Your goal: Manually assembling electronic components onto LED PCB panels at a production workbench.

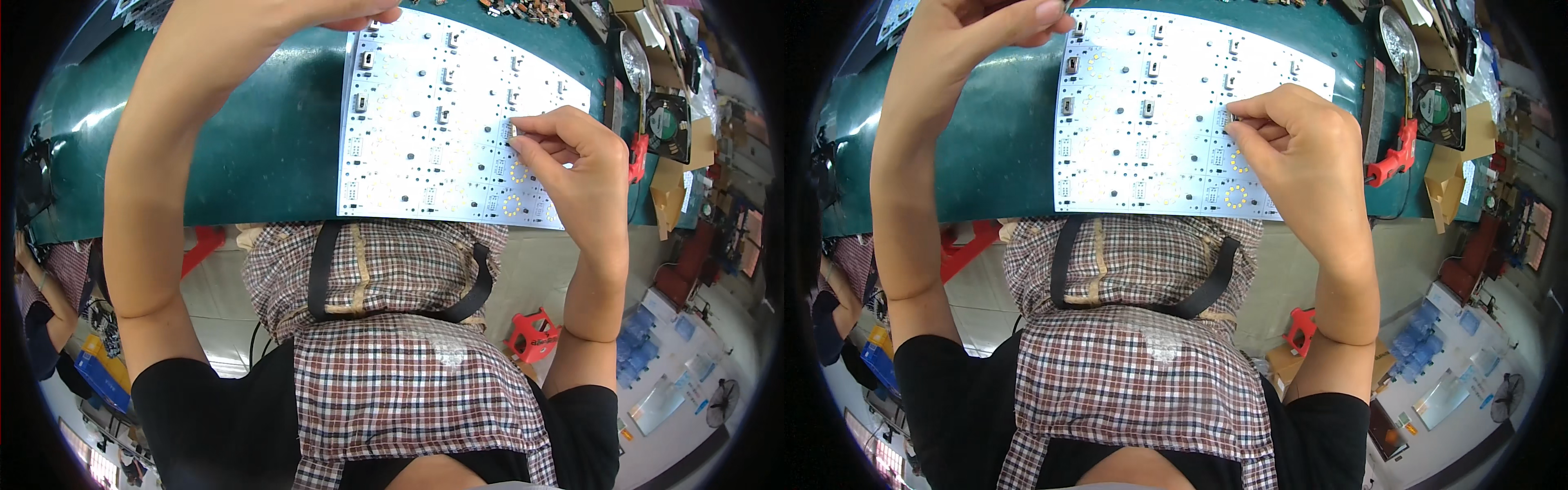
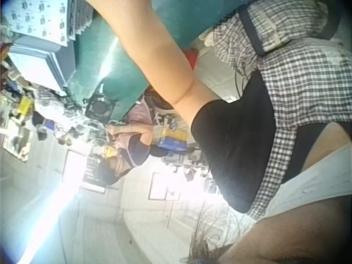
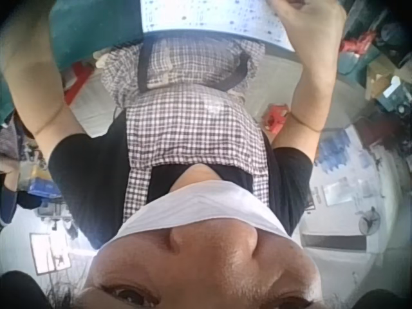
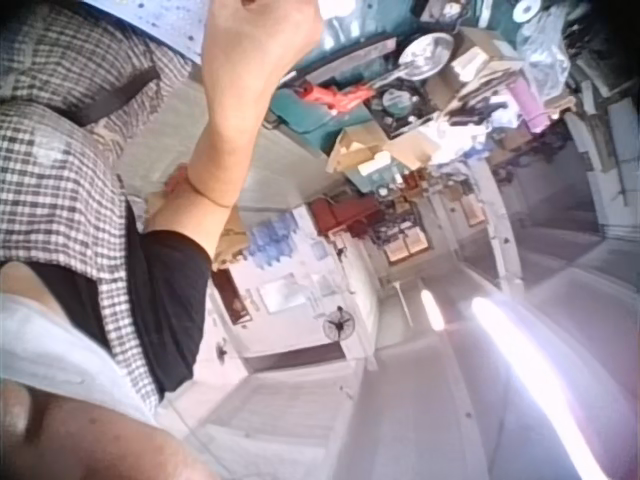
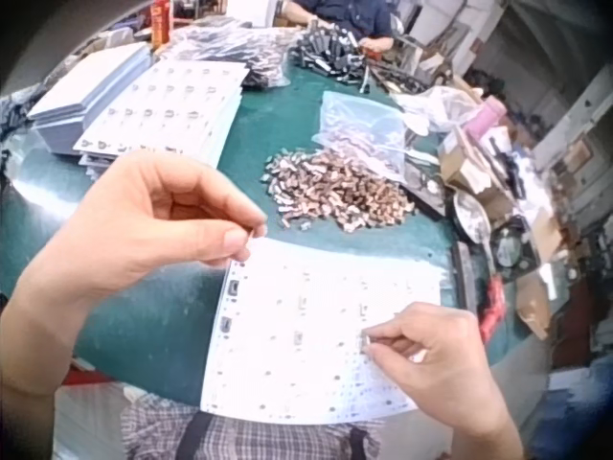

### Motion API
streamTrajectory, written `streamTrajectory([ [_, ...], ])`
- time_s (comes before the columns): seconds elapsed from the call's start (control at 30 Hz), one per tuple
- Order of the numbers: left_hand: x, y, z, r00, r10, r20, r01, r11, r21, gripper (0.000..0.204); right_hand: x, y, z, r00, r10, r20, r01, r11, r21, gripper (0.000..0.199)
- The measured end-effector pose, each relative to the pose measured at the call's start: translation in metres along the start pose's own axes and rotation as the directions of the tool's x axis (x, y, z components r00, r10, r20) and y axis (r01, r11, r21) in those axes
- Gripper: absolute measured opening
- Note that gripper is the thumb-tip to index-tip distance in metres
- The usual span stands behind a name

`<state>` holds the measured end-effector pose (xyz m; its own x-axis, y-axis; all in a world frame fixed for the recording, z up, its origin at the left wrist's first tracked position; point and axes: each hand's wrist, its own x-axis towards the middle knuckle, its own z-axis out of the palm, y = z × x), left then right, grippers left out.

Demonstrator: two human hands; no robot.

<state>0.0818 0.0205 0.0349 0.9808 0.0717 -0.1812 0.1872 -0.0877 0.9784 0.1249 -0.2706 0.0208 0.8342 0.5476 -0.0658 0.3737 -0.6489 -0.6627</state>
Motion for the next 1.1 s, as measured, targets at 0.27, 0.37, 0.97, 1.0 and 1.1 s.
streamTrajectory([
  [0.27,-0.016,-0.021,-0.013,0.984,0.174,-0.031,-0.174,0.985,-0.018,0.02,0.001,0.001,0.0,0.992,-0.124,-0.005,0.123,0.987,-0.107,0.015],
  [0.37,-0.019,-0.023,-0.014,0.986,0.165,-0.034,-0.166,0.986,-0.032,0.019,-0.001,0.002,0.002,0.985,-0.173,-0.026,0.167,0.974,-0.156,0.015],
  [0.97,-0.047,-0.06,-0.023,0.972,0.225,0.064,-0.232,0.966,0.115,0.019,-0.002,-0.004,0.009,0.917,-0.395,-0.052,0.339,0.843,-0.417,0.008],
  [1.0,-0.047,-0.059,-0.019,0.974,0.218,0.063,-0.22,0.975,0.037,0.018,-0.003,-0.004,0.01,0.907,-0.419,-0.044,0.353,0.811,-0.466,0.008],
  [1.1,-0.048,-0.063,-0.015,0.98,0.192,0.058,-0.188,0.979,-0.074,0.017,-0.005,-0.004,0.01,0.884,-0.467,-0.018,0.385,0.75,-0.537,0.009],
])
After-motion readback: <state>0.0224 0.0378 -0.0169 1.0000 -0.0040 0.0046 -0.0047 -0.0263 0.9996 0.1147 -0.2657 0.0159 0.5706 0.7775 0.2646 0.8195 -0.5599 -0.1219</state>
